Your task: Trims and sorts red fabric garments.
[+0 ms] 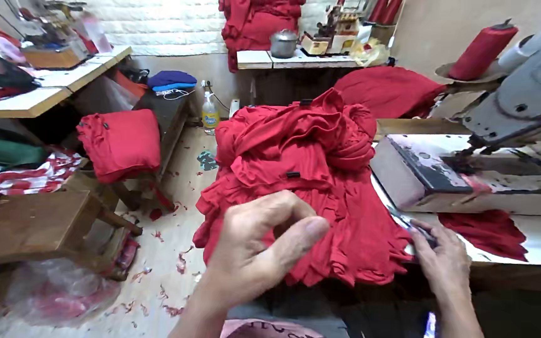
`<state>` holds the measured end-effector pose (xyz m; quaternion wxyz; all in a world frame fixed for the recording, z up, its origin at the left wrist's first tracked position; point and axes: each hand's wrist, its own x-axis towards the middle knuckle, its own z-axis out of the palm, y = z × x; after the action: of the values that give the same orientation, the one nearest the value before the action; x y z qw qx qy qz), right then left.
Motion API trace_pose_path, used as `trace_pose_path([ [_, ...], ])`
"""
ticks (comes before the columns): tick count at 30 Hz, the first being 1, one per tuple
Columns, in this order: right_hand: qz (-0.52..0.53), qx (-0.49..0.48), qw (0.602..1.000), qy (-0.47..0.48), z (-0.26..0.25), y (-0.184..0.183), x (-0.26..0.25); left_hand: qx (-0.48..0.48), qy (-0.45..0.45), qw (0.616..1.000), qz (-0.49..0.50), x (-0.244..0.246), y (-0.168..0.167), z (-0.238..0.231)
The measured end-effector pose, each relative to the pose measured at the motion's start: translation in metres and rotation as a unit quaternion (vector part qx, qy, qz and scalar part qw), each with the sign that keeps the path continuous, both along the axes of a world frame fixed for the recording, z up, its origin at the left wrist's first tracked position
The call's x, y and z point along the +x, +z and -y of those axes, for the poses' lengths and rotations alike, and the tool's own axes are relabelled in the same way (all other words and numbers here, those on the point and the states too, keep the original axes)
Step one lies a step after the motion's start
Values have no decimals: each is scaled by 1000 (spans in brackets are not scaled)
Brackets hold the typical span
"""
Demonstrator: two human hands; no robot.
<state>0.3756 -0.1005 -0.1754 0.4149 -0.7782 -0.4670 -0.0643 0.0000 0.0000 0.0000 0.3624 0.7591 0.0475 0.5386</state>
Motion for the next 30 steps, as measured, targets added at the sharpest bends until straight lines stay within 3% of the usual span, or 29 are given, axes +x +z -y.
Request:
trace_pose_path([
  [2, 23, 5, 1000, 17, 2, -4, 6, 33, 91, 992, -82, 23, -20, -6],
  [6, 97, -23, 994, 52, 2, 2, 12, 110, 220, 934, -260, 64, -65, -14],
  [9, 151, -66, 984, 69, -3, 8, 15, 141, 229, 935, -230, 74, -93, -20],
  [14, 148, -94, 984, 35, -13, 14, 9, 131, 250, 955, -91, 58, -88, -21],
  [17, 84, -24, 996, -13, -13, 15, -1, 117, 298, 944, -79, 47, -75, -33],
  [21, -75, 98, 991, -51, -17, 36, -28, 120, 352, 920, -124, 45, -72, -58],
  [24, -151, 161, 975, 8, -30, 55, -52, 125, 369, 902, -188, 52, -83, -74],
  [30, -139, 192, 939, 250, -64, 97, -111, 116, 377, 913, -106, 50, -91, -76],
])
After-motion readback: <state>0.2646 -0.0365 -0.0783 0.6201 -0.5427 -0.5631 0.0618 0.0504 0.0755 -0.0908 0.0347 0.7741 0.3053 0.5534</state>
